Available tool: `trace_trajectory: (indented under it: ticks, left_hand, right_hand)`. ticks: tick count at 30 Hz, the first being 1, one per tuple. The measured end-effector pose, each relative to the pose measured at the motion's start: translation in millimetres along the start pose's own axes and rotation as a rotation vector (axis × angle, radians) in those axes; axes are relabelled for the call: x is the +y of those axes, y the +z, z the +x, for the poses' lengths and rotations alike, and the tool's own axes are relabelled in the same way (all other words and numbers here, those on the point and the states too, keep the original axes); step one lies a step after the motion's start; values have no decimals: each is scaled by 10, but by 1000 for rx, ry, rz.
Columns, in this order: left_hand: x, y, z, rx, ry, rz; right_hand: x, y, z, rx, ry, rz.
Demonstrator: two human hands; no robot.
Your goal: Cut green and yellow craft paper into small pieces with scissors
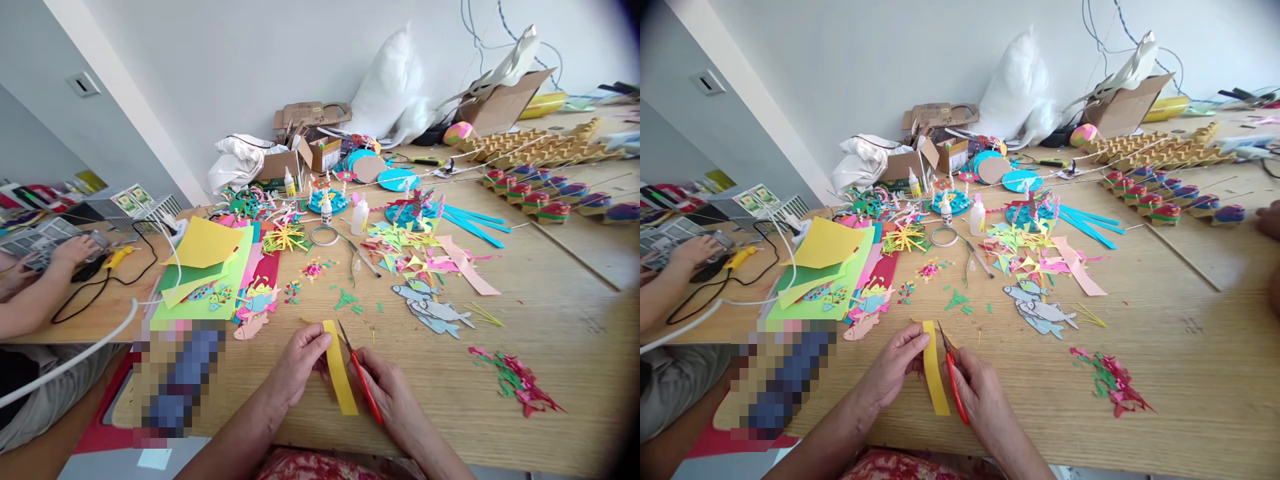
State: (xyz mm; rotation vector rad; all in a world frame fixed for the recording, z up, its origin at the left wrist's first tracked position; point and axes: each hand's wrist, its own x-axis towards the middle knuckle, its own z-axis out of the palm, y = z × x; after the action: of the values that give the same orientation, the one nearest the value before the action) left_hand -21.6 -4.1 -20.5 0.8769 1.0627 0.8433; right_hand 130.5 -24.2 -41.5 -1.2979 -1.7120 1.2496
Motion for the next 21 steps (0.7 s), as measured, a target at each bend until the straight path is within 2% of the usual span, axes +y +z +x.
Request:
trace_trajectory:
  ticks: [4, 8, 12, 14, 17, 19, 21]
  left_hand:
    - [25, -80, -13, 25, 53, -30]
    - [33, -42, 9, 72, 96, -50]
    - [65, 48, 34, 30, 138, 23]
    - [129, 24, 57, -15, 161, 127]
    - [276, -117, 131, -4, 274, 479]
    - [358, -221, 204, 49, 381, 892]
    - [386, -278, 280, 1, 450, 1262]
  right_hand:
    - [5, -29, 11, 21, 49, 71]
    - [-42, -13, 36, 81, 63, 215]
    - [-72, 40, 43, 100, 87, 277]
    - [-57, 20, 29, 132, 107, 318]
    - [-3, -88, -7, 170, 137, 358]
    - [38, -174, -33, 200, 162, 380]
    - [76, -232, -56, 215, 183, 401]
